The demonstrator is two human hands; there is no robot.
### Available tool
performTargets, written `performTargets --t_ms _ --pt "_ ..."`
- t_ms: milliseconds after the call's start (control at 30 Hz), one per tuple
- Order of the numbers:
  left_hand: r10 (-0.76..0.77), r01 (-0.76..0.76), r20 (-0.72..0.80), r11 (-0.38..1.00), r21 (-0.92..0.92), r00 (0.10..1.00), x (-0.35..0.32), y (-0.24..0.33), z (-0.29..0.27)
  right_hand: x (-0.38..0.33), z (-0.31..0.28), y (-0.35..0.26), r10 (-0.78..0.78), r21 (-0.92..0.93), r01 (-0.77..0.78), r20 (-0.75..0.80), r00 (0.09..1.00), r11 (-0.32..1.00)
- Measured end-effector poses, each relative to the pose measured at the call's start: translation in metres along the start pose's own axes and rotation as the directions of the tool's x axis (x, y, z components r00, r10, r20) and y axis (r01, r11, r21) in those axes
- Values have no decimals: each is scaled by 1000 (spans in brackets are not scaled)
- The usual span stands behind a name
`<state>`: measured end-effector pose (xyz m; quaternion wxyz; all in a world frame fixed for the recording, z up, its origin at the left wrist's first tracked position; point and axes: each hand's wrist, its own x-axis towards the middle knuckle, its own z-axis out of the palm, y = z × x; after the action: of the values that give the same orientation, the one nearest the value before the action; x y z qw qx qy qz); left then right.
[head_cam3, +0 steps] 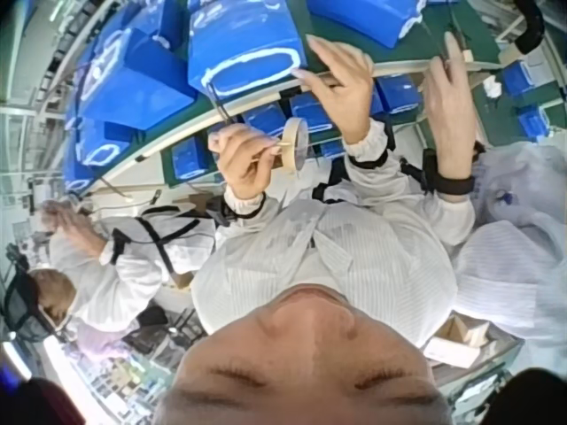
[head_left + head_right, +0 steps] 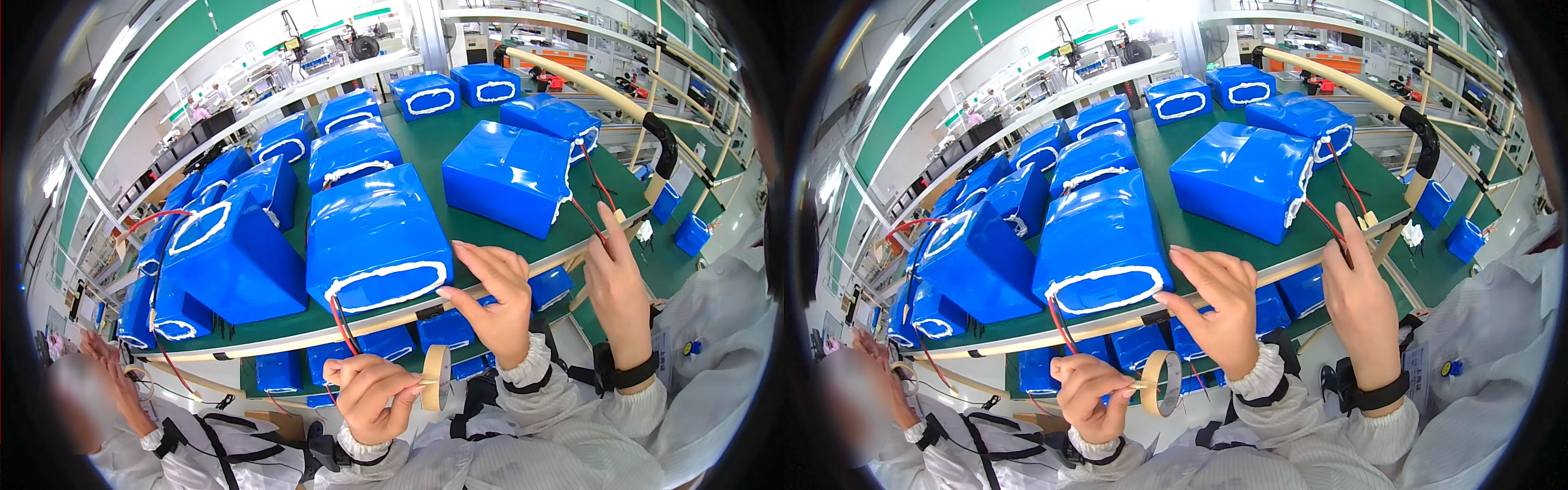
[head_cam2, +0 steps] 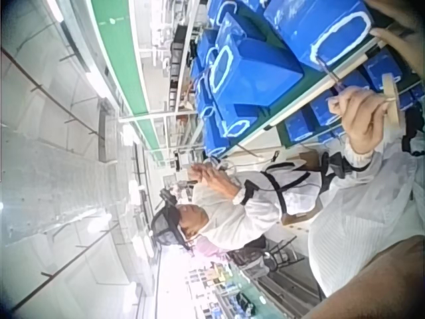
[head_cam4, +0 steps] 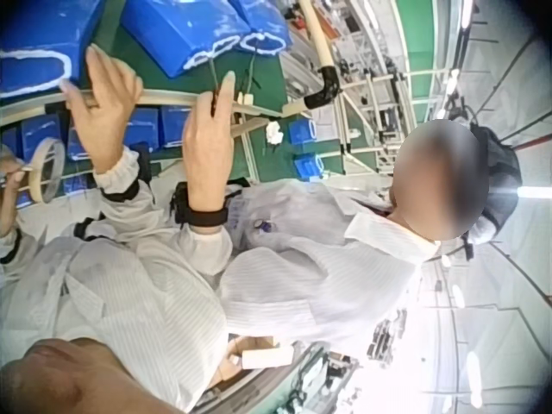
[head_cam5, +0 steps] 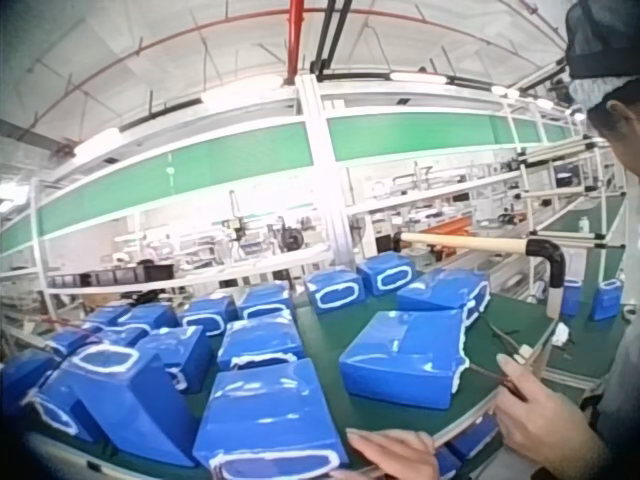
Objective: Applying tape to wires on blue battery pack units on a factory assembly line.
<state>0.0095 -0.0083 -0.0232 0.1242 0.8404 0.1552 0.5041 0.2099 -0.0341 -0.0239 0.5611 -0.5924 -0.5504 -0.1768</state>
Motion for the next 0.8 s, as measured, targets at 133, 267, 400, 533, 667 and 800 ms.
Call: performTargets --t_ms 133,267,400,533,667,800 --pt "-2 2 7 1000 19 1000 1 0 -2 -17 -12 -10 44 237 -24 -80 996 971" --pt "-63 63 34 998 13 997 1 -2 -5 -54 -22 -25 210 596 -396 358 910 698" --pt "32 -38 145 999 34 989 0 -5 -7 -71 -15 -25 271 428 -860 824 498 279" --pt "196 -219 160 966 139 967 -4 -7 -5 -65 -13 -33 247 424 -905 877 412 1" --pt "159 -192 185 965 178 970 -10 -10 -10 -57 -26 -48 283 563 -818 770 572 121" --pt "183 -189 95 980 66 979 -10 -17 -14 -52 -31 -51 97 666 -550 589 802 504"
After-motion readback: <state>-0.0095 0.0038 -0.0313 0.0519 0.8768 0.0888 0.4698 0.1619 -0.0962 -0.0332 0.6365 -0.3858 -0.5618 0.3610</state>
